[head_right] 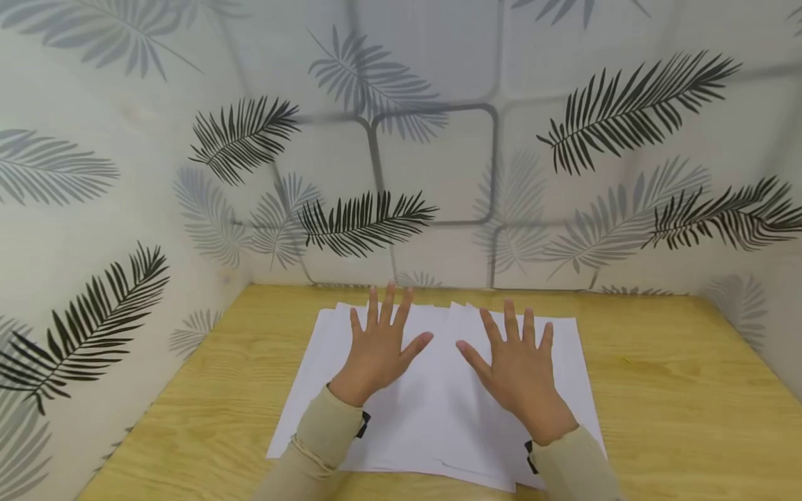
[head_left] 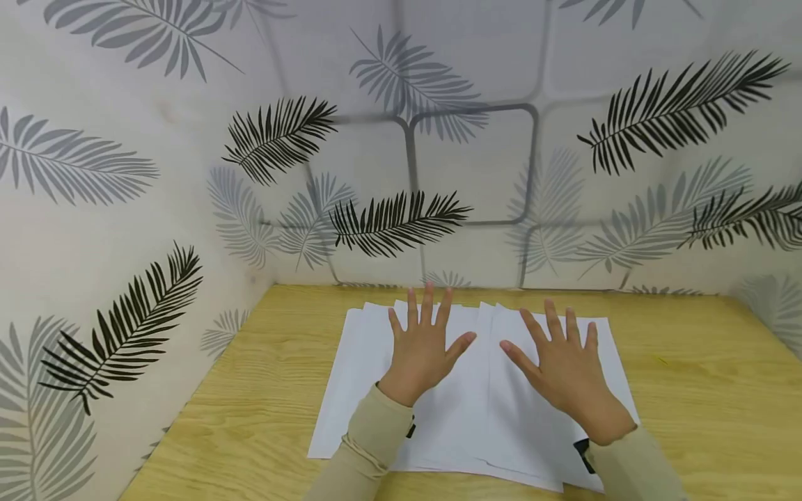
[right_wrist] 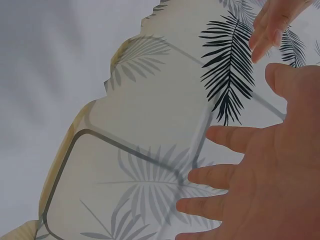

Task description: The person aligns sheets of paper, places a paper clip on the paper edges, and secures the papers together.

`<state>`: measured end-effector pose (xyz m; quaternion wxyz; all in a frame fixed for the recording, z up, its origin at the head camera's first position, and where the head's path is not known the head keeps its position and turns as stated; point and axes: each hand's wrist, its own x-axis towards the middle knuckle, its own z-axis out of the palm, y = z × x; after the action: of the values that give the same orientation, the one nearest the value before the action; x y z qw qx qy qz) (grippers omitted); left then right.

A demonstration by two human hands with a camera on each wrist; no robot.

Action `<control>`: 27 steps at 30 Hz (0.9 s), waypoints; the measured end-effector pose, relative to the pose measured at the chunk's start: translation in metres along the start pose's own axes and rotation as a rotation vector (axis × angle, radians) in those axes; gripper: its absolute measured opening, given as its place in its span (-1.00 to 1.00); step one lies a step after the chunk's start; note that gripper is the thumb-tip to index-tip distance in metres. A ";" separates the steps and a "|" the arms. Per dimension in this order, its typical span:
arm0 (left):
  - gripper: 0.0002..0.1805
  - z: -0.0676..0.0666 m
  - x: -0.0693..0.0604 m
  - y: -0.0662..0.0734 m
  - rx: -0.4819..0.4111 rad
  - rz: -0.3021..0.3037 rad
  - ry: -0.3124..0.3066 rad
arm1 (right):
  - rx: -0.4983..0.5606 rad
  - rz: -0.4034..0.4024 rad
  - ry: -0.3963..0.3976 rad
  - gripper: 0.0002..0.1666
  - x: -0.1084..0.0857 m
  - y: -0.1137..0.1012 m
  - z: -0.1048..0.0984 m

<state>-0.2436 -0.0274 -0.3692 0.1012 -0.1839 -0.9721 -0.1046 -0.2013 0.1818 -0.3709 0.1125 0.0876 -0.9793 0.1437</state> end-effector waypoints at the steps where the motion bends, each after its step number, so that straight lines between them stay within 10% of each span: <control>1: -0.15 0.000 0.000 0.000 -0.002 0.002 0.005 | -0.001 0.000 0.001 -0.06 0.000 0.000 0.000; 27: -0.23 -0.006 -0.003 -0.011 -0.043 -0.012 0.065 | 0.041 0.021 -0.002 -0.06 -0.006 0.008 -0.004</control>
<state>-0.2446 -0.0398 -0.3662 0.1283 -0.1764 -0.9669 -0.1320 -0.1967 0.1911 -0.3705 0.1084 0.0799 -0.9771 0.1650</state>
